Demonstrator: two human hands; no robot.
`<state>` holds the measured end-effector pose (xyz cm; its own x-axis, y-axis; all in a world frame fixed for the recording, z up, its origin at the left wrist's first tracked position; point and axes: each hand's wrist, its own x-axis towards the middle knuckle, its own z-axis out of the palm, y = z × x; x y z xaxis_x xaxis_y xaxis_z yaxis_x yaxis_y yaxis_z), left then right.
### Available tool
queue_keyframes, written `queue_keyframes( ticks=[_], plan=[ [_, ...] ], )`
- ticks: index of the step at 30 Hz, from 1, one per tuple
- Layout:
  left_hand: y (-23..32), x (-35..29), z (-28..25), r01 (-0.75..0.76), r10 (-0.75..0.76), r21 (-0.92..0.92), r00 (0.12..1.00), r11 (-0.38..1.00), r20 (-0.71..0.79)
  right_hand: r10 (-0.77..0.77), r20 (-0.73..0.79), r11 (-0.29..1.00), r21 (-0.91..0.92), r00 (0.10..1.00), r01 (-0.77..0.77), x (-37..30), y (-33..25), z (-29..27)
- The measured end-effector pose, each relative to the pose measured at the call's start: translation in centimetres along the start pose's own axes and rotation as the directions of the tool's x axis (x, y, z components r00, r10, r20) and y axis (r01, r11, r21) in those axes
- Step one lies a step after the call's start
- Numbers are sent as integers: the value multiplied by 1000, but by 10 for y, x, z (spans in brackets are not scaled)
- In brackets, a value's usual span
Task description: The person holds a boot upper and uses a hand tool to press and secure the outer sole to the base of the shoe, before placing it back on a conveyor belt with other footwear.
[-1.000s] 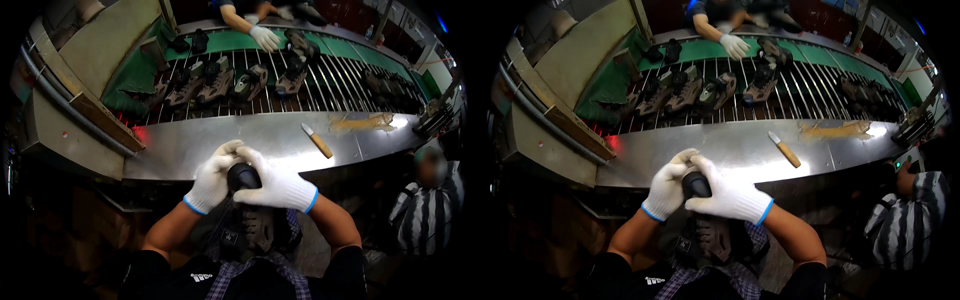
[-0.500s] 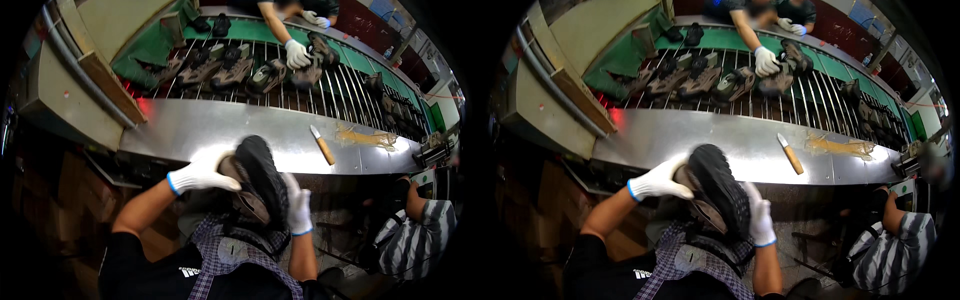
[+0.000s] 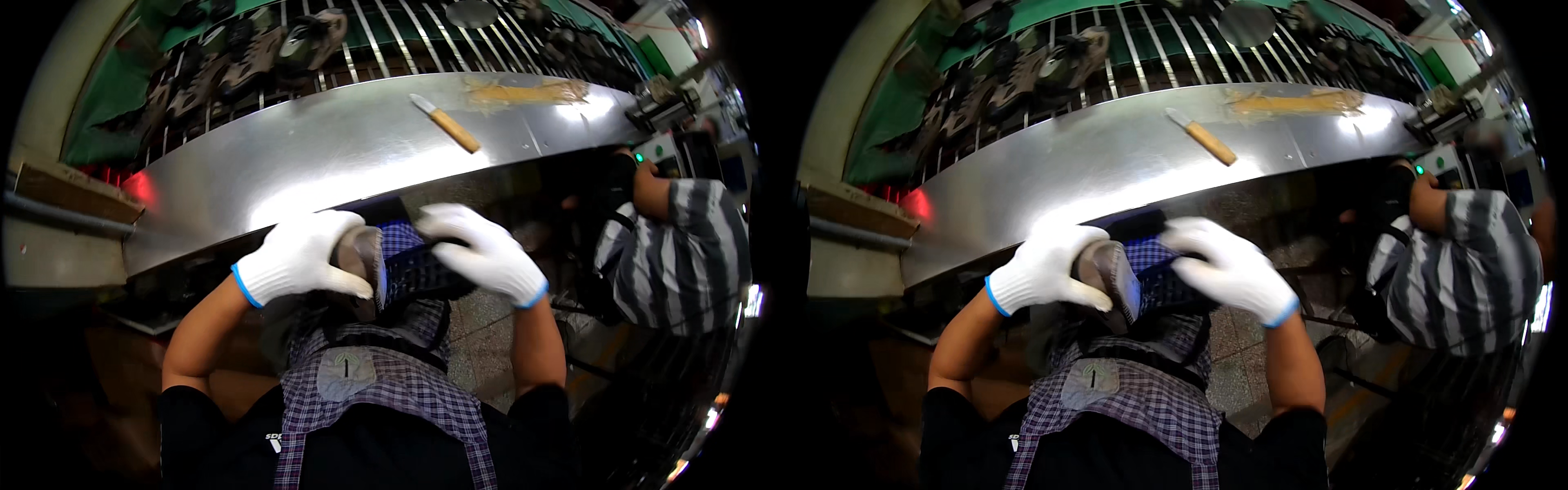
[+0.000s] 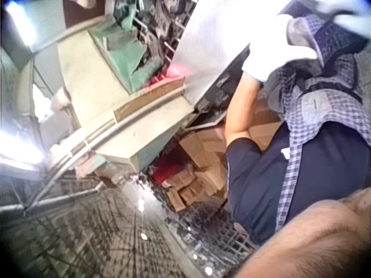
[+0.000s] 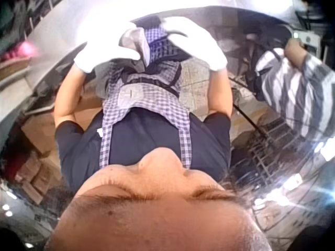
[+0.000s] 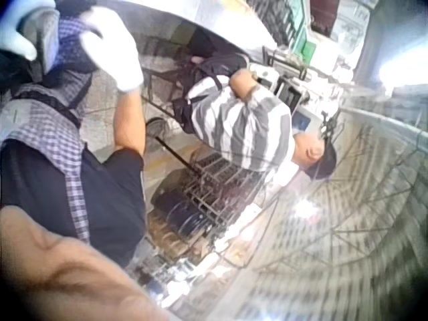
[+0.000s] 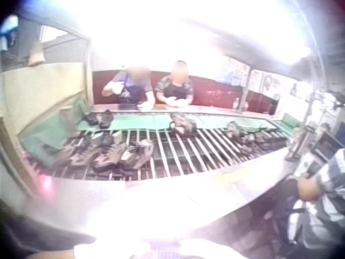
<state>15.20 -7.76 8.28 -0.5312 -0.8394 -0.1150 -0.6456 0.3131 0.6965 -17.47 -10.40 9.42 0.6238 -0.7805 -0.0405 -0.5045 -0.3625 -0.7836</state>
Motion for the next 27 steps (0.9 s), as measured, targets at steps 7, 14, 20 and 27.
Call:
queue_keyframes(
  ticks=[7, 14, 20, 27],
  plan=[
    [-94, 0, 31, 27, -72, -688, 997, 726, -37, -153, -135, 481, 855, 979, 193, -54, 52, 82],
    [-13, 38, 62, -161, -64, -394, 863, 905, -500, 212, 65, 799, 564, 975, -211, -37, 28, 105],
    [47, -51, 98, -123, -79, -279, 783, 952, -617, -20, -11, 881, 473, 1000, 23, -36, 55, 112],
    [31, -44, 126, -62, -170, -296, 699, 953, -695, 177, -118, 726, 686, 977, -49, -40, 52, 130]
  ],
)
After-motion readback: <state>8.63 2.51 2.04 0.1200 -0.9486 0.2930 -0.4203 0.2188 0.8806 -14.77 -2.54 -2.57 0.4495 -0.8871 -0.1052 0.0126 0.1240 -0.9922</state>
